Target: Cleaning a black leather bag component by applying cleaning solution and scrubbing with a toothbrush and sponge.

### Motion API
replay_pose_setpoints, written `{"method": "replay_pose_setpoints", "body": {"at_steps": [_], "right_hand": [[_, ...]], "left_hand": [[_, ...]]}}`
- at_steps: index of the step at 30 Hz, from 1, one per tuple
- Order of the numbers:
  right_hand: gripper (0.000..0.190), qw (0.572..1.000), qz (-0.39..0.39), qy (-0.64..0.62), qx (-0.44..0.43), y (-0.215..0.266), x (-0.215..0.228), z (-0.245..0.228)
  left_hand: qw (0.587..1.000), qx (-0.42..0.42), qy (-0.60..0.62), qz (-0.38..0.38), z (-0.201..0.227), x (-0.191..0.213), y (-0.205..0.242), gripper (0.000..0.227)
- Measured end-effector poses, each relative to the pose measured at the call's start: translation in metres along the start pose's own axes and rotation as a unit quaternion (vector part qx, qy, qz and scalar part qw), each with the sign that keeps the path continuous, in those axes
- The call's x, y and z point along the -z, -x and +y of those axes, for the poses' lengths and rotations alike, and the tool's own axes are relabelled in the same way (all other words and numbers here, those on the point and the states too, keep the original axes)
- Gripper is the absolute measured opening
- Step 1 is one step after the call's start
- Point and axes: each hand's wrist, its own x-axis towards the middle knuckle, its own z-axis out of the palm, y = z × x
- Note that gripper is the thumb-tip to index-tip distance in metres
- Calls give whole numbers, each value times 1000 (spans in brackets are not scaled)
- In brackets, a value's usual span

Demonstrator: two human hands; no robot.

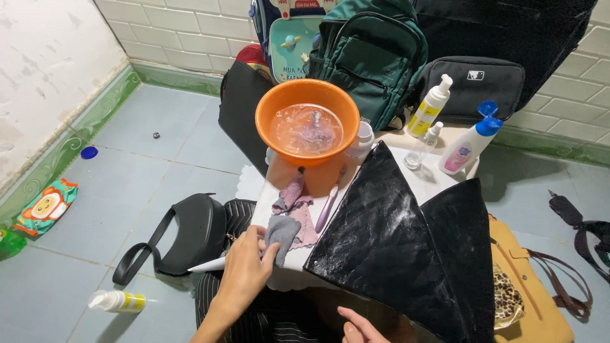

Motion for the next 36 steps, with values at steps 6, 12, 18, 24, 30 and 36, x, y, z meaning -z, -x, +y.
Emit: {"method": "replay_pose_setpoints", "body": {"at_steps": [6,12,18,24,30,36], "right_hand": [[37,955,-38,-278,-97,10,-39,-93],[62,830,-149,-537,10,-14,-30,-168],[41,844,-80,-512,-138,-23,27,-235],[26,858,2,-479,-184,-64,74,-222],[29,965,179,-187,34,-169,95,-232],[40,906,144,360,171,-212,97,-217]], "left_hand": [[966,122,217,-76,15,23,15,17],[888,65,417,-182,42,21,44,21],[847,52,478,-226,62,-21,42,14],[832,-22,515,-205,90,-57,-2,24],[934,-174,306,-66,153,-74,-95,32],[971,-239,-13,10,135,-97,-114,24]]}}
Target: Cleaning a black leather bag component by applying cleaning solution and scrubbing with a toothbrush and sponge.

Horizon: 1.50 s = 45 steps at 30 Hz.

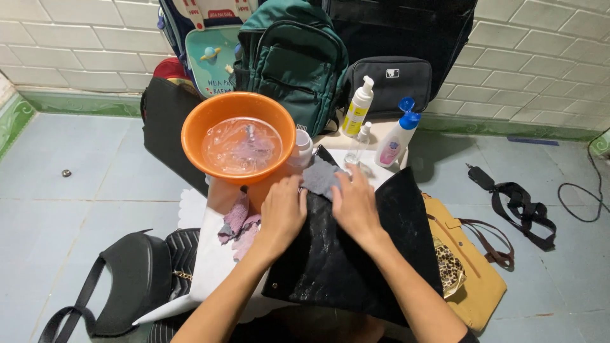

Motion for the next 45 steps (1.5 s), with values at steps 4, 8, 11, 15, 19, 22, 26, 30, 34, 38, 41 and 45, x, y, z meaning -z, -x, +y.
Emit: {"method": "replay_pose_setpoints", "body": {"at_steps": [4,8,11,15,19,22,26,30,34,38,41,45], "right_hand": [[61,975,-184,-5,122,-14,-7,-18],[70,977,-178,-6,119,-33,-38,6],[71,975,-178,-1,131,-22,-36,7],[66,961,-199,-59,184,11,-15,-6],[64,959,-168,-98,208,58,2,-32],[74,955,-176,-117,207,90,6,-44],[98,944,-179,-134,243,126,18,-67],[82,942,-140,-135,273,149,7,-73],[47,939,-40,-155,304,170,-9,-87],[44,928,-61,-268,252,185,1,-96],[49,829,-282,-471,-107,178,27,-88],[45,600,-253,-663,-369,152,66,-69]], "left_hand": [[994,-72,-78,2,-16,-11,36,22],[992,-124,1,10,-7,12,51,18],[986,-165,28,-1,-18,10,58,17],[985,-161,66,-22,-22,15,59,42],[991,-60,74,-90,-1,47,48,62],[992,-78,58,-85,-10,48,49,63],[990,-88,80,-70,-7,77,77,69],[986,-46,159,-8,-9,92,114,56],[984,24,174,-1,-31,90,144,57],[985,33,168,25,-36,97,148,49],[986,61,157,19,-40,102,152,44],[971,111,213,10,-28,99,160,35]]}}
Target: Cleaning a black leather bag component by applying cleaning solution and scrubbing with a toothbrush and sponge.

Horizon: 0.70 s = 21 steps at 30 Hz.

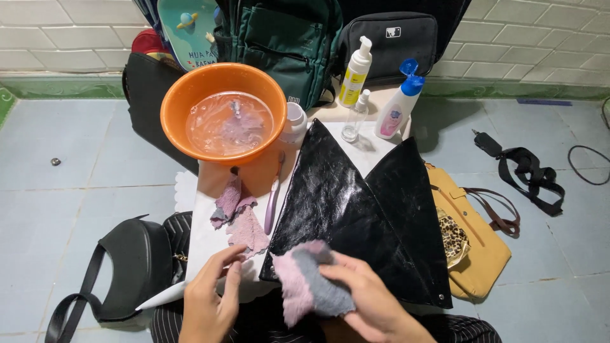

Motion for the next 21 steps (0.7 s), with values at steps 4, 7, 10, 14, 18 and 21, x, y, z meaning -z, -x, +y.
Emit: {"method": "replay_pose_setpoints", "body": {"at_steps": [4,7,10,14,18,21], "right_hand": [[53,987,72,-140,-12,13,-4,-27],[56,982,55,-179,-5,10,2,-16],[53,984,84,-155,6,11,-2,-19],[50,989,71,-62,115,-16,22,-61],[43,964,48,217,149,-80,44,-128],[37,836,73,494,226,-133,60,-149]], "left_hand": [[955,193,196,-112,0,-34,9,35],[911,240,264,-209,23,-56,5,48],[909,186,307,-214,50,-58,-5,34],[952,115,234,-159,45,-68,-15,47],[984,45,125,-120,49,-65,-19,35],[989,31,100,-102,42,-68,-12,33]]}}
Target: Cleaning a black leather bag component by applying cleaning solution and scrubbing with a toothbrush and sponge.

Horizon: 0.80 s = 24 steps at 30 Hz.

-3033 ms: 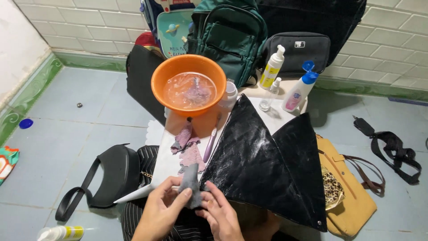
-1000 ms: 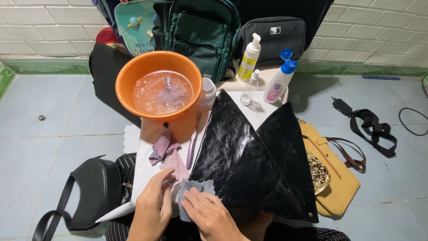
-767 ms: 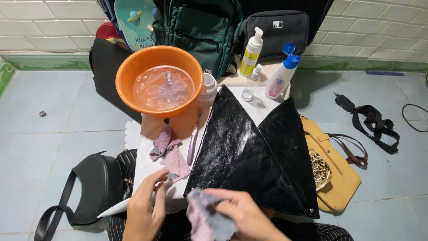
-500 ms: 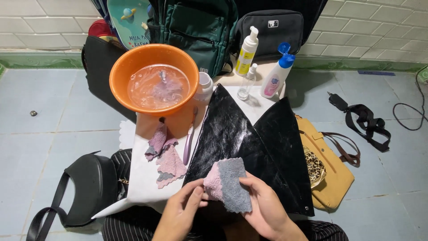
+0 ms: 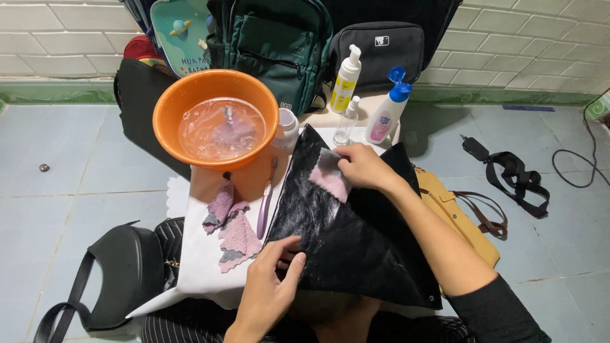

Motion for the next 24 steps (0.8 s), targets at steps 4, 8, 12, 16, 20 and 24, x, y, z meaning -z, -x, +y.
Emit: {"method": "replay_pose_setpoints", "body": {"at_steps": [4,8,12,16,20,24], "right_hand": [[31,929,84,208,293,-31,-8,23],[42,906,85,233,344,-19,-18,30],[59,916,10,251,313,-2,-26,53],[56,920,12,251,301,40,-36,50],[63,932,-23,220,285,105,-56,34],[59,948,-18,178,263,159,-81,25]], "left_hand": [[999,-15,-16,28,-12,-2,9,32],[999,-23,-19,29,-10,-2,12,30],[998,-51,-36,26,-17,-4,14,32],[998,-52,-42,20,-23,-8,14,39],[997,-63,-37,34,-24,-8,13,37],[996,-62,-44,41,-28,-9,12,36]]}}
